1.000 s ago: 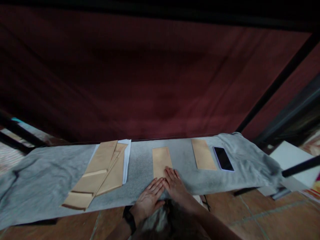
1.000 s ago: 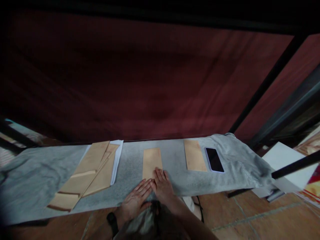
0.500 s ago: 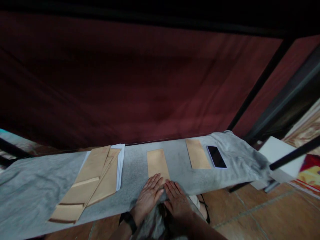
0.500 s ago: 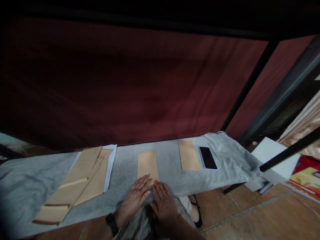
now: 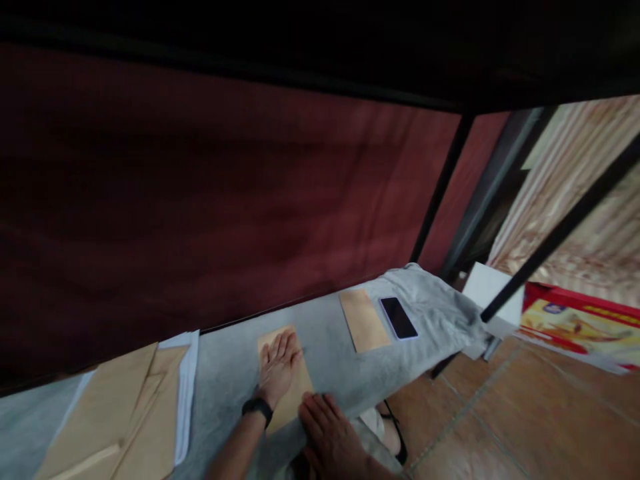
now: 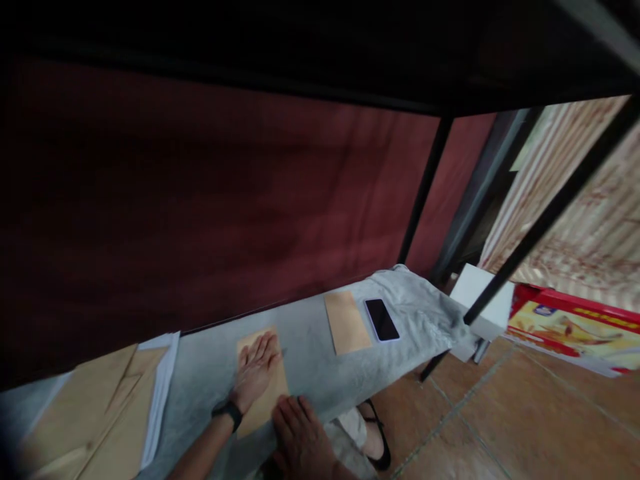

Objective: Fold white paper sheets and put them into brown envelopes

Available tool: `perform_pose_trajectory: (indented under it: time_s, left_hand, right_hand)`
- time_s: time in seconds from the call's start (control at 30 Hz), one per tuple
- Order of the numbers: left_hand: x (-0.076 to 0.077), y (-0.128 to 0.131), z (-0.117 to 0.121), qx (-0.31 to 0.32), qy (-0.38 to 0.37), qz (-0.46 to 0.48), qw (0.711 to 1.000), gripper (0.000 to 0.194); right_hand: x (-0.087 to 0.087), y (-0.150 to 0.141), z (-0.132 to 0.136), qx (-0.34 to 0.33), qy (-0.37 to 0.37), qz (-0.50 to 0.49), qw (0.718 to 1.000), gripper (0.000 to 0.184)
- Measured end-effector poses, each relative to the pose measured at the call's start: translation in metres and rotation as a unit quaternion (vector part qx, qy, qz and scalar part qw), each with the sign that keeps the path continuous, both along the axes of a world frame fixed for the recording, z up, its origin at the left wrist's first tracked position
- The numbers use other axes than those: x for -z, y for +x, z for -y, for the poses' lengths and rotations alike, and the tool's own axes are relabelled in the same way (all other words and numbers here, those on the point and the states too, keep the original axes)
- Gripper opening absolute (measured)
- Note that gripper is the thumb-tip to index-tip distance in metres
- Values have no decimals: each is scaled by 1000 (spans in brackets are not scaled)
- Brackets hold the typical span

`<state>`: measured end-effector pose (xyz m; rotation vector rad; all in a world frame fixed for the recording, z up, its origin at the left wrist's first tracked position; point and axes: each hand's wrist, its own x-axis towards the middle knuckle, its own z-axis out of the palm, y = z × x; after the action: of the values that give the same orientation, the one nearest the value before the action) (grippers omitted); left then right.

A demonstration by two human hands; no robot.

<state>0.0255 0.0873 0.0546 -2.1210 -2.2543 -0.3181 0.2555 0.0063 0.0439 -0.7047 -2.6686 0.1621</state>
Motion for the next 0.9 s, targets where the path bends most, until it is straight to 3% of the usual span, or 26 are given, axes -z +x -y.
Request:
perform_pose_trajectory:
  time_s: [0.2, 0.37, 0.47, 0.7, 0.8, 0.9]
  left_hand:
    - [2, -14, -21, -42, 5, -35, 998, 64]
    - [3, -18, -10, -56, 0, -21, 998, 64]
    - [6, -15, 17, -49, 17, -17, 999, 62]
    - [24, 12, 111, 42, 67, 12, 997, 59]
    - [34, 24, 140, -3, 98, 33, 995, 64]
    - [40, 34, 152, -73, 133, 77, 985, 67]
  right_hand:
    - [-3, -1, -6, -6, -22, 10, 1000, 79]
    - [3, 1, -1, 2, 2, 2, 1000, 77]
    - [9, 1, 1, 16, 15, 0, 1000, 80]
    - [10, 0, 5, 23, 12, -21, 999, 74]
    - [7, -1, 6, 34, -2, -20, 999, 69]
    - [5, -1, 7, 31, -7, -20, 999, 65]
